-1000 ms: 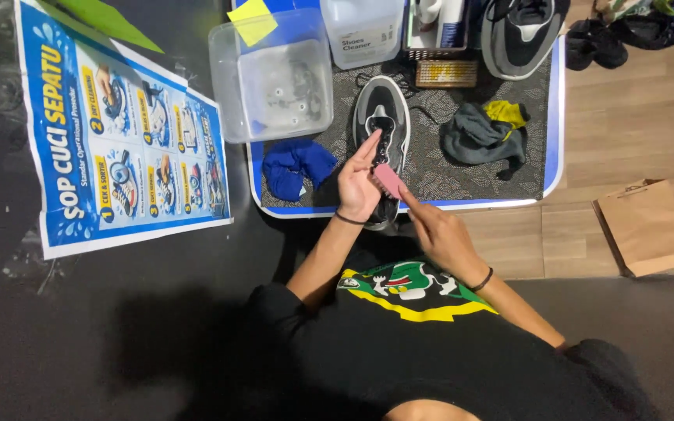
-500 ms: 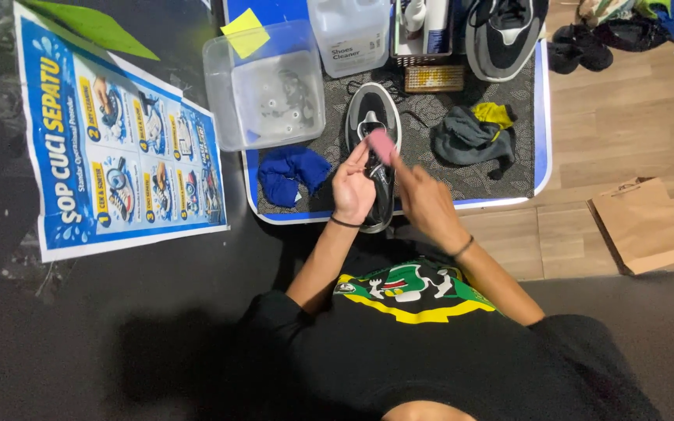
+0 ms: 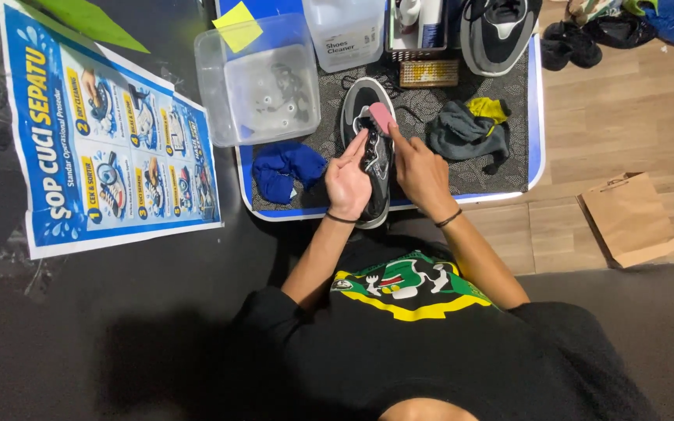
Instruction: A person is cleaning a black and white sneaker at a service counter using a brush, cleaning solution, and a cloth.
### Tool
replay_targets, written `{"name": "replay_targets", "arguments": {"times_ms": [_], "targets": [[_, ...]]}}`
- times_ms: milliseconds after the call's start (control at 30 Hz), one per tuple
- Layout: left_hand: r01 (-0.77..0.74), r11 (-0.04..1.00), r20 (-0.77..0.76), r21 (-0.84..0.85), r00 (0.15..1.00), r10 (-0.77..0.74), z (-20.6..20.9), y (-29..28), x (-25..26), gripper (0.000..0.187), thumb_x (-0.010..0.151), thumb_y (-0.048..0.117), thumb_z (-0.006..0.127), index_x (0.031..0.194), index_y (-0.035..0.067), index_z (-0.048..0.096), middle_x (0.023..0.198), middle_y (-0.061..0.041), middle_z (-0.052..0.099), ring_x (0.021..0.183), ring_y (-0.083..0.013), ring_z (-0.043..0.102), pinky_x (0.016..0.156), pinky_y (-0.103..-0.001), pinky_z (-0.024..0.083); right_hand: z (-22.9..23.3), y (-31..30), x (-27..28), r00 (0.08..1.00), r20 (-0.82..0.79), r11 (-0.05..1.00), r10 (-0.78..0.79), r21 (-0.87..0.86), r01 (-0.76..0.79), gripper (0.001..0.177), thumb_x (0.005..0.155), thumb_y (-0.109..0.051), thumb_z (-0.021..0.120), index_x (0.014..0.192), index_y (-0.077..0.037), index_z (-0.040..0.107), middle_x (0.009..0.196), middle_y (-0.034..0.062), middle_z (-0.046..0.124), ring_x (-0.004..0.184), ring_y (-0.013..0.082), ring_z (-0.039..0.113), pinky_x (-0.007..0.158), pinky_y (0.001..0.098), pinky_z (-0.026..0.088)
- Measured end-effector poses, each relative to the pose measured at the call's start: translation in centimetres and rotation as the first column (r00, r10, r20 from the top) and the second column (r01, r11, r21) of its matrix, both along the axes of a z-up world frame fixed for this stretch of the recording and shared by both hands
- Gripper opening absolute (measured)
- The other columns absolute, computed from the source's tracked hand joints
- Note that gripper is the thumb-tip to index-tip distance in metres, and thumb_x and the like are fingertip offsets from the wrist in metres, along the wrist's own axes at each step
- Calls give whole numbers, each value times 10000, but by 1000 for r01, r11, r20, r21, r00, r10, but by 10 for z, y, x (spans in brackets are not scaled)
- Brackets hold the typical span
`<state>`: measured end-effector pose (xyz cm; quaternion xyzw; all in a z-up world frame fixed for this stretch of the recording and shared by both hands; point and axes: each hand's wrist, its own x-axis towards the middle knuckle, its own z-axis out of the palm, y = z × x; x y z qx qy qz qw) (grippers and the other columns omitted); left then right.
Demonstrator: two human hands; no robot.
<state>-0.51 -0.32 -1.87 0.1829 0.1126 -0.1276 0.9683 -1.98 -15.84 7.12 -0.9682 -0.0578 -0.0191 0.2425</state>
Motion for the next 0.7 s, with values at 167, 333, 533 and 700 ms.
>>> {"name": "replay_targets", "arguments": {"times_ms": [167,333,533,700], "targets": [[2,1000,-26,20,1000,-1,-24,5,2,765,835,283,473,1540,-6,403,1511,-141,482,1181,-240,581,1045,-397,473,-19,-1,-30,990,-14,988,143,54,-142,537,1004,-166,524,1538,-219,510,790,137,599,585,471,652,502,588,505],[0,1000,2,-12,1000,0,3,1,-2,800,876,357,442,1567,-32,336,1535,-131,445,977,-151,568,924,-311,498,-1,0,-68,981,-102,986,167,34,-164,529,996,-206,510,1518,-289,507,856,87,587,650,436,664,562,576,545],[20,1000,12,23,1000,-20,-4,3,2,777,901,424,460,1557,13,399,1515,-108,475,1240,-190,525,1043,-325,430,-5,-7,-21,998,7,998,69,6,-69,520,1011,-174,521,1520,-282,536,846,79,599,644,404,673,561,536,552],[28,1000,-1,-13,1000,-28,-8,5,2,793,896,431,479,1572,25,389,1574,-117,421,1300,-234,496,1096,-399,411,-18,-4,-8,998,58,994,36,98,-42,498,1035,-121,498,1530,-179,528,859,163,635,699,483,664,557,580,522]]}}
